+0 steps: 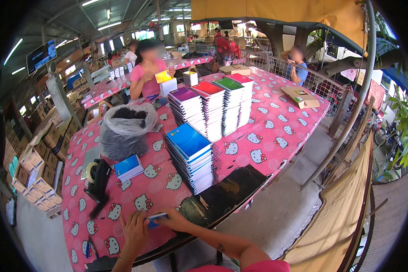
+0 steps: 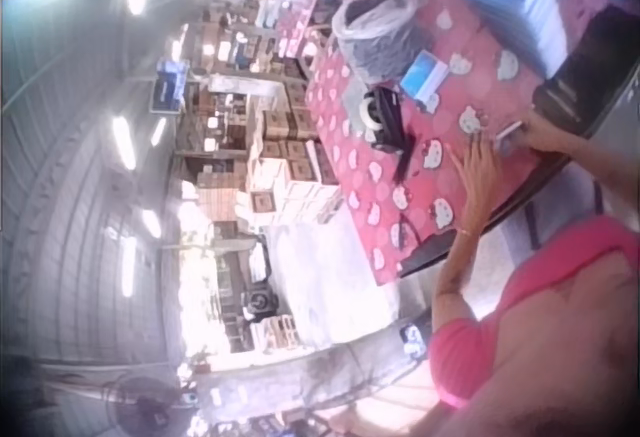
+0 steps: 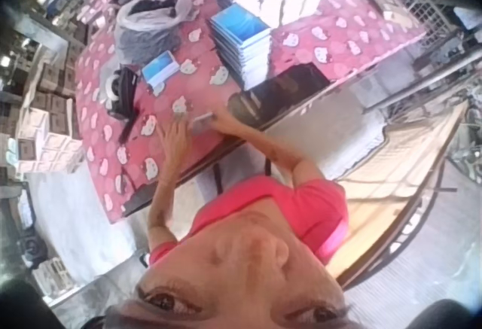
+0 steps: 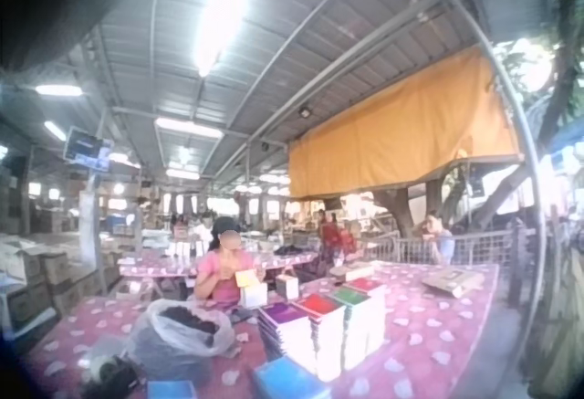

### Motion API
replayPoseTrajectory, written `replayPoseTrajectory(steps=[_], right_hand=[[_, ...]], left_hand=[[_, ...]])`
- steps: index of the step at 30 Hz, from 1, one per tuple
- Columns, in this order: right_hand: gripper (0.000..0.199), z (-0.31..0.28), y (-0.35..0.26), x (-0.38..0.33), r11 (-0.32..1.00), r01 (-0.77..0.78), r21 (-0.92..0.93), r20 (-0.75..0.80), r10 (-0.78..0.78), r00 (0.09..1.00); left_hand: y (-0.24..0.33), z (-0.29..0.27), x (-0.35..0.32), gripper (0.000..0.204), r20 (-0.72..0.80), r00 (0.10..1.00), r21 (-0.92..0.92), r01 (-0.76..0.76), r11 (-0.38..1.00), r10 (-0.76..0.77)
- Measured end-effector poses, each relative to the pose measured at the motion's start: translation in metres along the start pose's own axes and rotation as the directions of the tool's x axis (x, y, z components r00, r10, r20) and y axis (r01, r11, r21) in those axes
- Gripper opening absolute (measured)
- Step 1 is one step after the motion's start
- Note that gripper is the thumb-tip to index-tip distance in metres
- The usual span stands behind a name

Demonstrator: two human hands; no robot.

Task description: The person repeatedly picks up blue spiral-bound notebooks from a table and stacks them into a neat pile. The person handles the notebooks one at a time, aligning them before placing them on the growing stack.

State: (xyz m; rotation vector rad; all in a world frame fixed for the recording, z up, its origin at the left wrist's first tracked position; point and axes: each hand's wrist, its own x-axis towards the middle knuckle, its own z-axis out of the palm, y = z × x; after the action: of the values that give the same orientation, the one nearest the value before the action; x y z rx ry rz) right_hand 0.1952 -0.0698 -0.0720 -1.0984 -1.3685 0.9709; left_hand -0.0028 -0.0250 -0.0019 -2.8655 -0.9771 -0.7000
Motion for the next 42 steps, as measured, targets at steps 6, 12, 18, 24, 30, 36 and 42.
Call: replayPoseTrajectory(steps=[6,12,18,24,30,36,42], right_hand=[[0.035,-0.004,0.015,-0.003,0.994,0.024,-0.104,0.112,-0.013,0.994],[0.037,-0.004,0.019,-0.006,0.991,0.08,-0.111,0.112,-0.068,0.991],[0.038,-0.001,0.01,-0.008,0.994,0.075,-0.077,0.114,-0.065,0.991],[0.034,-0.001,0.008,-0.009,0.995,0.051,-0.091,0.101,-0.042,0.994],[0.032,0.001,0.005,-0.009,0.988,0.033,-0.149,0.091,-0.02,0.996],[0.033,-0.002,0.008,-0.008,0.991,0.057,-0.117,0.121,-0.042,0.992],[0.032,0.001,0.015,-0.008,0.991,0.083,-0.104,0.094,-0.073,0.993]], left_hand=[[-0.017,0.003,0.003,0.017,0.005,1.0,-0.171,-0.025,0.985,0.026],[-0.014,-0.001,0.007,0.019,-0.02,0.997,-0.211,-0.078,0.974,0.075],[-0.017,-0.004,0.007,0.019,0.049,0.993,-0.278,-0.085,0.957,0.103],[-0.014,-0.011,0.012,0.017,0.076,0.992,-0.318,-0.071,0.945,0.1],[-0.019,0.002,0.008,0.016,0.044,0.991,-0.253,-0.108,0.961,0.123],[-0.012,-0.001,0.015,0.016,0.054,0.995,-0.328,-0.064,0.942,0.087],[-0.017,-0.001,0.015,0.026,0.119,0.989,-0.253,-0.057,0.966,0.09]])
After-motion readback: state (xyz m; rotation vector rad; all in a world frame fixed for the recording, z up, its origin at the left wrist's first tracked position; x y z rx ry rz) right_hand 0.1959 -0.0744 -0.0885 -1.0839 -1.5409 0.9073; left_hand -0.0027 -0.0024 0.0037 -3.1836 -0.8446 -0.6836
